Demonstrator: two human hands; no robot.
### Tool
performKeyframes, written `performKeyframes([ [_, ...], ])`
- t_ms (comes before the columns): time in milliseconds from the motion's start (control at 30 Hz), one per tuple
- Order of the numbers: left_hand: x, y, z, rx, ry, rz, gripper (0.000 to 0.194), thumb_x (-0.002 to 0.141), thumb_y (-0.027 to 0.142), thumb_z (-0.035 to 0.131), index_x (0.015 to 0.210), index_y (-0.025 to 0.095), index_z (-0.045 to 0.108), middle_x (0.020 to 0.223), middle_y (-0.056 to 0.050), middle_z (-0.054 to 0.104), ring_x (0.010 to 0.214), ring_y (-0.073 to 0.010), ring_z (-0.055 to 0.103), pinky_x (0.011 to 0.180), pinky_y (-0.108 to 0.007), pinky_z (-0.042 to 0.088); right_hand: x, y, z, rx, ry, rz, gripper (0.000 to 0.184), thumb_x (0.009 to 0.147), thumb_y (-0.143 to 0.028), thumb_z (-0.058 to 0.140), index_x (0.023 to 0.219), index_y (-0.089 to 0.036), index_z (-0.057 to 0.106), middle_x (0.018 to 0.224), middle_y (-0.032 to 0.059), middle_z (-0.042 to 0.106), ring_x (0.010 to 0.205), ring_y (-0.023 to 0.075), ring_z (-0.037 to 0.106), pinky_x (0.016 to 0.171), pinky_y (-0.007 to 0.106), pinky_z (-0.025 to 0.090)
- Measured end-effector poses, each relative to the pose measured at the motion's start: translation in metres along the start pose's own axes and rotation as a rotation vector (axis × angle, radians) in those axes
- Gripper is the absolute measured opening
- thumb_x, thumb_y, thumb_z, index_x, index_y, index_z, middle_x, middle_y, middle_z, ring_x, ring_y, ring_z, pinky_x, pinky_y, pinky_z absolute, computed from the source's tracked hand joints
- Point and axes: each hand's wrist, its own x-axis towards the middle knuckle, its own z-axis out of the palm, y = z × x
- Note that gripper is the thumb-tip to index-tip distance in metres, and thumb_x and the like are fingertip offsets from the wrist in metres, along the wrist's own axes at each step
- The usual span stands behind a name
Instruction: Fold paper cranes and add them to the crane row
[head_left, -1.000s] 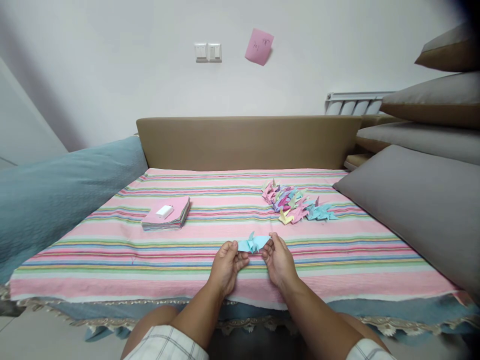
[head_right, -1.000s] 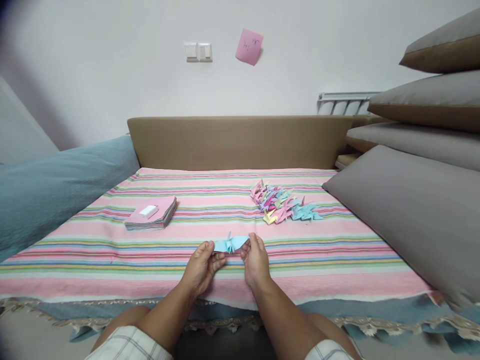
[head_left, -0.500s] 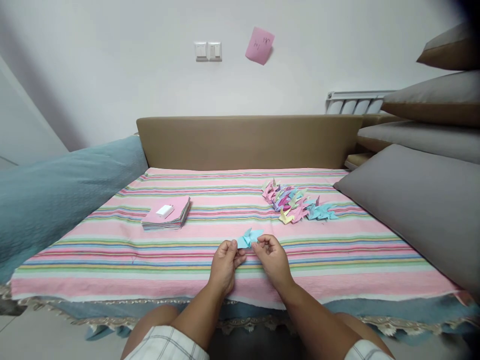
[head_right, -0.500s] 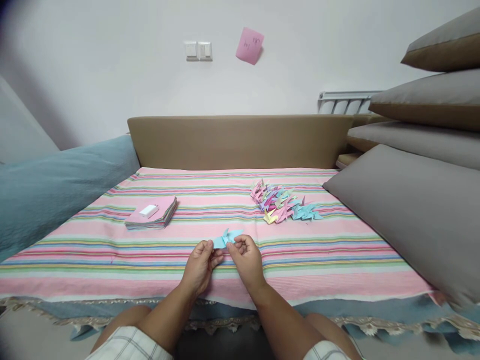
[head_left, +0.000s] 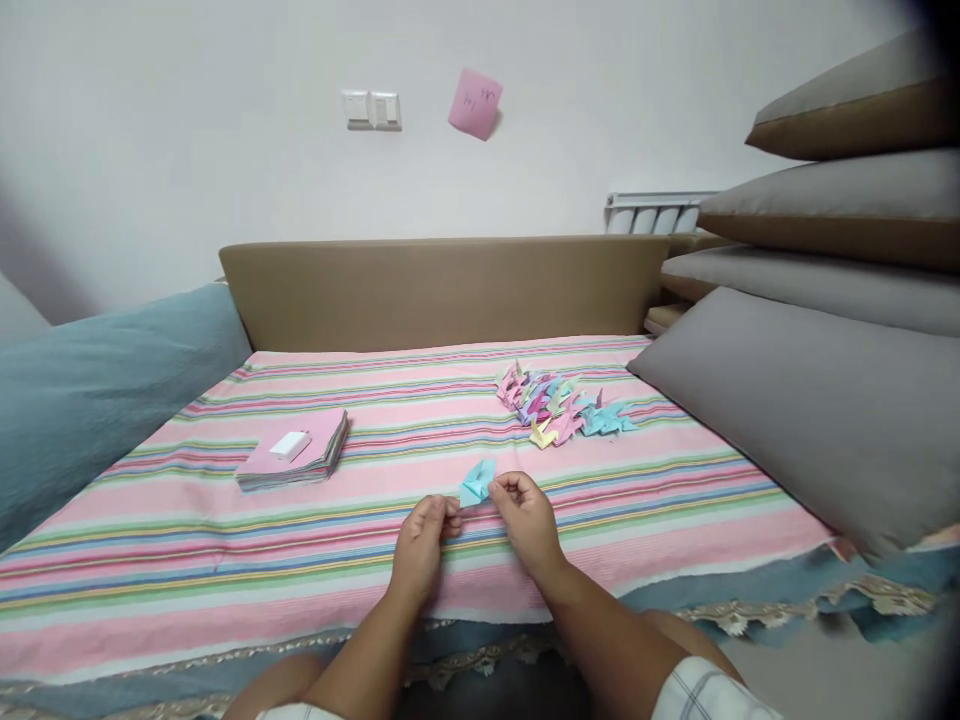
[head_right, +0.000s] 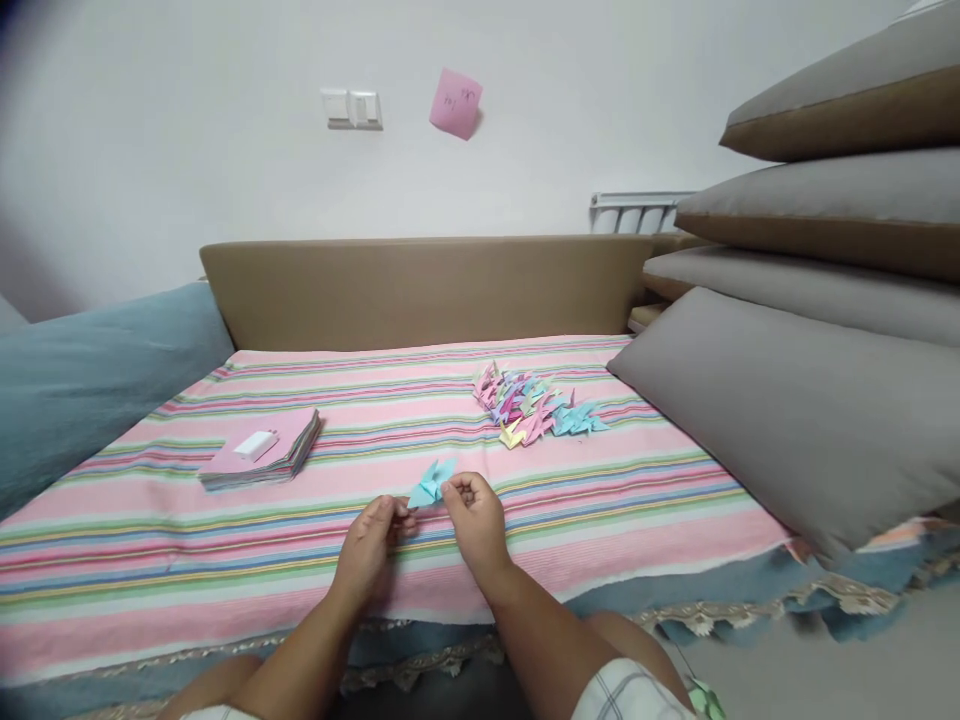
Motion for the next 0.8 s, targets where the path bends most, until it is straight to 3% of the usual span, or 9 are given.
performKeyframes([
  [67,0.004,0.002,-0.008,0.290,0.000,0.152,0.042,0.078,0.057,0.049,0.074,0.016,0.061,0.072,-0.003,0.061,0.068,-0.0152,0.057,0.067,-0.029,0.047,0.004,-0.002,-0.004,0.015,0.020,-0.002,0.025,0.074,-0.042,0.061,0.078,-0.018,0.059,0.071,0.0012,0.060,0.066,0.0140,0.054,0.063,0.025,0.045],
  [167,0.008,0.002,-0.019,0.630,0.025,0.266,0.037,0.083,0.050,0.044,0.080,0.019,0.064,0.079,-0.004,0.065,0.078,-0.0189,0.058,0.074,-0.031,0.045,0.010,-0.007,-0.009,0.046,0.054,-0.002,0.025,0.074,-0.042,0.062,0.077,-0.018,0.059,0.070,0.0008,0.060,0.066,0.0141,0.054,0.063,0.025,0.045],
  [333,0.010,-0.006,-0.023,0.883,-0.089,0.314,0.036,0.088,0.045,0.037,0.077,0.020,0.061,0.079,-0.003,0.064,0.079,-0.0189,0.058,0.071,-0.029,0.043,0.021,-0.020,-0.015,0.074,0.109,-0.003,0.025,0.072,-0.043,0.063,0.076,-0.018,0.061,0.072,0.0005,0.060,0.069,0.0148,0.054,0.067,0.026,0.044],
  [467,0.011,-0.008,-0.023,0.947,-0.161,0.322,0.035,0.089,0.044,0.036,0.077,0.021,0.060,0.079,-0.003,0.064,0.079,-0.0188,0.058,0.071,-0.029,0.043,0.033,-0.027,-0.019,0.111,0.127,0.023,0.026,0.070,-0.044,0.065,0.076,-0.019,0.060,0.067,-0.0013,0.057,0.062,0.0127,0.050,0.057,0.024,0.041],
  [633,0.010,-0.007,-0.027,0.937,-0.204,0.339,0.034,0.089,0.042,0.035,0.071,0.021,0.056,0.076,-0.002,0.061,0.076,-0.0174,0.057,0.069,-0.028,0.043,0.054,-0.033,-0.031,0.244,0.171,0.134,0.031,0.064,-0.045,0.069,0.073,-0.019,0.056,0.052,-0.0073,0.044,0.045,0.0074,0.036,0.042,0.020,0.027],
  [800,0.009,-0.008,-0.029,0.916,-0.241,0.373,0.032,0.089,0.038,0.038,0.067,0.020,0.052,0.076,-0.002,0.061,0.075,-0.0163,0.057,0.070,-0.027,0.043,0.084,-0.041,-0.055,0.202,0.225,0.125,0.032,0.059,-0.044,0.071,0.071,-0.018,0.055,0.051,-0.0070,0.047,0.044,0.0068,0.038,0.041,0.019,0.028],
])
